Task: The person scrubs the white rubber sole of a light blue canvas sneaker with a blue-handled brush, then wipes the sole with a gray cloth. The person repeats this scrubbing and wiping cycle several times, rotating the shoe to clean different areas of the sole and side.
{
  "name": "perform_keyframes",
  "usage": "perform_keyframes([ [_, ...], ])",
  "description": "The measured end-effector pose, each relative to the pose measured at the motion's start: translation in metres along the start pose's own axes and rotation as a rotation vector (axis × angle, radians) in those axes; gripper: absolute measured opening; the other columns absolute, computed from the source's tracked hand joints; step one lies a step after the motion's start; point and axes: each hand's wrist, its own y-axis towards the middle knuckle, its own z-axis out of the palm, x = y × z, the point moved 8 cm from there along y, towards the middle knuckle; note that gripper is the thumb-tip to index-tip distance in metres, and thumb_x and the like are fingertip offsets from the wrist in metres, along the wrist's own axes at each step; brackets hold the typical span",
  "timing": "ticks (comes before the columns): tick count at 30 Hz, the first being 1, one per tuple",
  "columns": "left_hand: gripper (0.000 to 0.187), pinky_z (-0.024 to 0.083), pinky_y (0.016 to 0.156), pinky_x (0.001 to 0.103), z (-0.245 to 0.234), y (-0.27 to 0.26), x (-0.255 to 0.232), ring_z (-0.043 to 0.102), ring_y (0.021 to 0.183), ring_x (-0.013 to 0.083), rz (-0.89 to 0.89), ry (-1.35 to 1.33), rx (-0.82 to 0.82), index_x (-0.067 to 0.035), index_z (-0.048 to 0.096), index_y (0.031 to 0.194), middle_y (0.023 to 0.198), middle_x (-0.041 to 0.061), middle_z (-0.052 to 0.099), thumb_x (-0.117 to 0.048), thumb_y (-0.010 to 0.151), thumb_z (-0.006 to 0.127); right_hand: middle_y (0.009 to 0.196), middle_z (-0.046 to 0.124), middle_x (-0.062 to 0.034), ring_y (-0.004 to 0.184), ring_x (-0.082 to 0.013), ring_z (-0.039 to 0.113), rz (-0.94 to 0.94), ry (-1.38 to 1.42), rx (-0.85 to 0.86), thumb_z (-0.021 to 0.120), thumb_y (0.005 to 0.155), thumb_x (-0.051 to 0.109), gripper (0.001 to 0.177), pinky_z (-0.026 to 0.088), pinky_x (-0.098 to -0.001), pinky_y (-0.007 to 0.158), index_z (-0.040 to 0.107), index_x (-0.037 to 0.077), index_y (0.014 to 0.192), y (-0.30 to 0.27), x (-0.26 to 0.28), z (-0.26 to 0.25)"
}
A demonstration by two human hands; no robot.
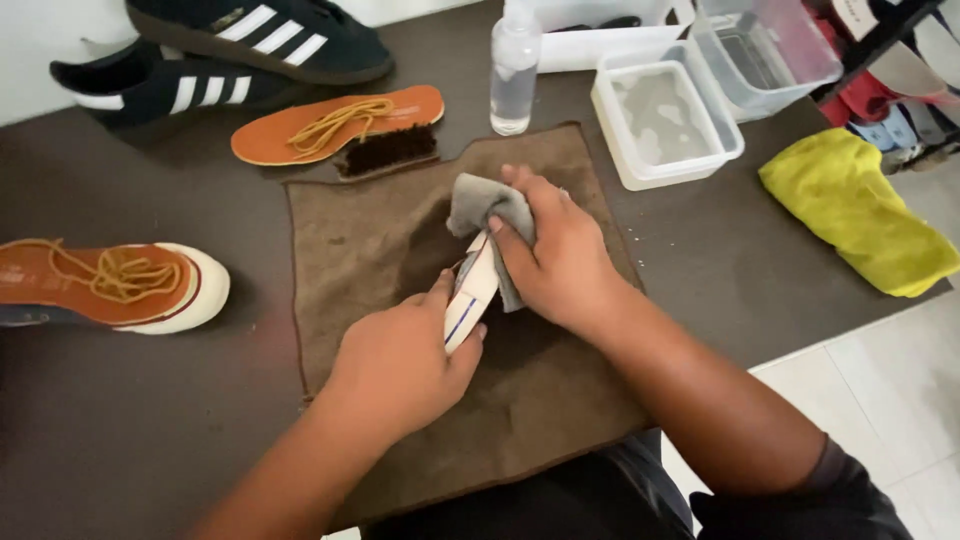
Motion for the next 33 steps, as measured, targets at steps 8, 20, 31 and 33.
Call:
perform_keyframes([
  [8, 0.073, 0.065, 0.073, 0.044, 0.000, 0.003, -0.004, 0.076, 0.099, 0.0396, 0.069, 0.011, 0.002, 0.004, 0.042, 0.153, 0.125, 0.024, 0.069, -0.036, 0.094, 0.052, 0.122, 0.070, -0.0201, 0.122, -0.0458, 0.065, -0.245, -0.020, -0.005, 0.068, 0.097, 0.009, 0.022, 0.051, -0.0571, 0.104, 0.059, -0.004, 0.112, -0.018, 0.024, -0.001],
  [20, 0.051, 0.063, 0.061, 0.040, 0.004, 0.009, -0.007, 0.078, 0.075, 0.0357, 0.113, 0.024, -0.087, 0.007, 0.068, 0.119, 0.088, 0.019, 0.075, -0.035, 0.091, 0.060, 0.121, 0.073, -0.0200, 0.119, -0.0486, 0.068, -0.439, 0.046, -0.025, 0.068, 0.096, 0.019, 0.021, 0.048, -0.0579, 0.108, 0.064, -0.001, 0.100, -0.043, 0.062, -0.007],
  [31, 0.024, 0.055, 0.057, 0.026, 0.005, 0.009, -0.006, 0.064, 0.053, 0.0162, 0.110, -0.051, -0.150, -0.004, 0.066, 0.075, 0.055, 0.008, 0.059, -0.025, 0.085, 0.061, 0.112, 0.076, -0.0184, 0.112, -0.0447, 0.073, -0.416, 0.219, -0.026, 0.063, 0.097, 0.023, 0.023, 0.052, -0.0558, 0.104, 0.066, 0.001, 0.095, -0.069, 0.074, -0.021],
  [33, 0.024, 0.055, 0.063, 0.051, 0.028, 0.016, 0.009, 0.069, 0.080, 0.0379, 0.071, 0.086, -0.097, -0.023, 0.065, 0.100, 0.091, 0.006, 0.070, -0.037, 0.087, 0.051, 0.121, 0.067, -0.0263, 0.126, -0.0436, 0.066, -0.380, 0.359, 0.225, 0.058, 0.100, 0.011, 0.018, 0.048, -0.0549, 0.116, 0.056, -0.006, 0.107, -0.073, 0.075, -0.015],
])
